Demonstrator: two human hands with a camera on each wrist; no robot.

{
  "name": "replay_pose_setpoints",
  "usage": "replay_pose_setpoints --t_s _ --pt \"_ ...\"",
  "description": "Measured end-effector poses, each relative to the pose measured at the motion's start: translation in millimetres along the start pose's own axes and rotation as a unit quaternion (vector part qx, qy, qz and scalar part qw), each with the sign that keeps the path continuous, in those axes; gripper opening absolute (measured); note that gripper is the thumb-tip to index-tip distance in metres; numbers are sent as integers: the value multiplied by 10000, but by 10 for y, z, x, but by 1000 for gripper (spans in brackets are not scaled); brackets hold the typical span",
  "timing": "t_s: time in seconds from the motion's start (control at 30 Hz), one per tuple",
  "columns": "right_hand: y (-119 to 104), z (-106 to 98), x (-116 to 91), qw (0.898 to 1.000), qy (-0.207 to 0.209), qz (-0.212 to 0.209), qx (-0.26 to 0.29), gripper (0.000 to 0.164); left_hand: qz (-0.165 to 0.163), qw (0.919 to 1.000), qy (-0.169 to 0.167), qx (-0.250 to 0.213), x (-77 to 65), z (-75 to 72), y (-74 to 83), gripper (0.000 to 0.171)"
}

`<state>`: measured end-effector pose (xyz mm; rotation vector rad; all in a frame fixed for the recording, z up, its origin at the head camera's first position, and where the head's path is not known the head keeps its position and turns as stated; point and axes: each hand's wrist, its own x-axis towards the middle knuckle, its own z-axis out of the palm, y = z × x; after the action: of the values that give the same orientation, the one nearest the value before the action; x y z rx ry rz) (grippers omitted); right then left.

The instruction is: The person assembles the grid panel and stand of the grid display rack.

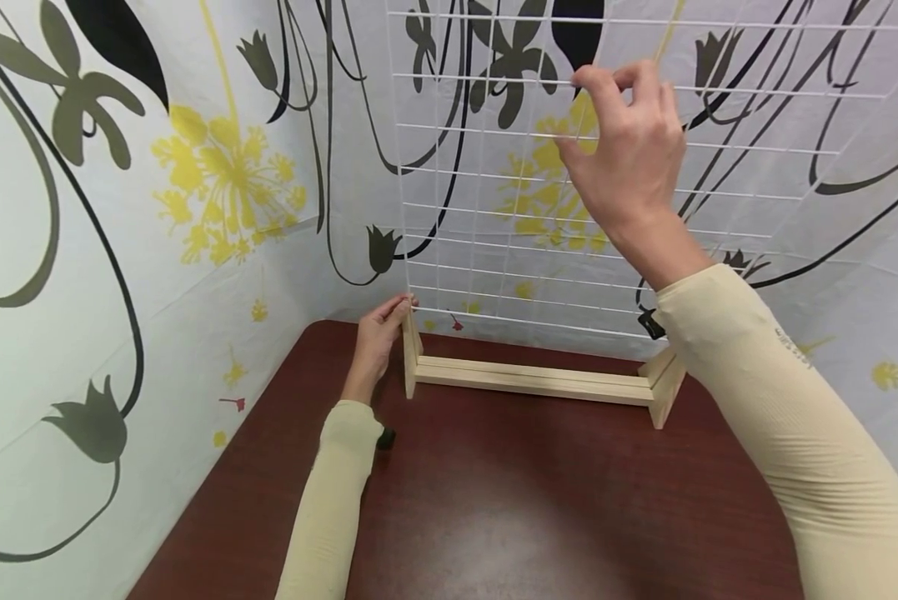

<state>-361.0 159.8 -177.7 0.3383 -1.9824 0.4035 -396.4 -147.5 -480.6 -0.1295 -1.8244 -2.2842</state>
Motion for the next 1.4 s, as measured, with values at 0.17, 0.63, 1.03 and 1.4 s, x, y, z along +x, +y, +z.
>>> replay_pose_setpoints --t_s 0.17,0.63,1.03,1.4 --pt "-2 12 -14 10000 11 49 -17 47 -5 10000 -16 29 5 -5 -9 41" --pt "75 66 -81 10000 -11 -21 68 47 82 9998 -94 -131 28 -1 -23 43" --pt "47 111 -149 9996 139 -194 180 48 87 9997 -48 -235 38 -10 -2 43" --pt "-33 183 -264 9990 244 -355 124 46 144 9997 -54 -190 11 -8 -9 42"
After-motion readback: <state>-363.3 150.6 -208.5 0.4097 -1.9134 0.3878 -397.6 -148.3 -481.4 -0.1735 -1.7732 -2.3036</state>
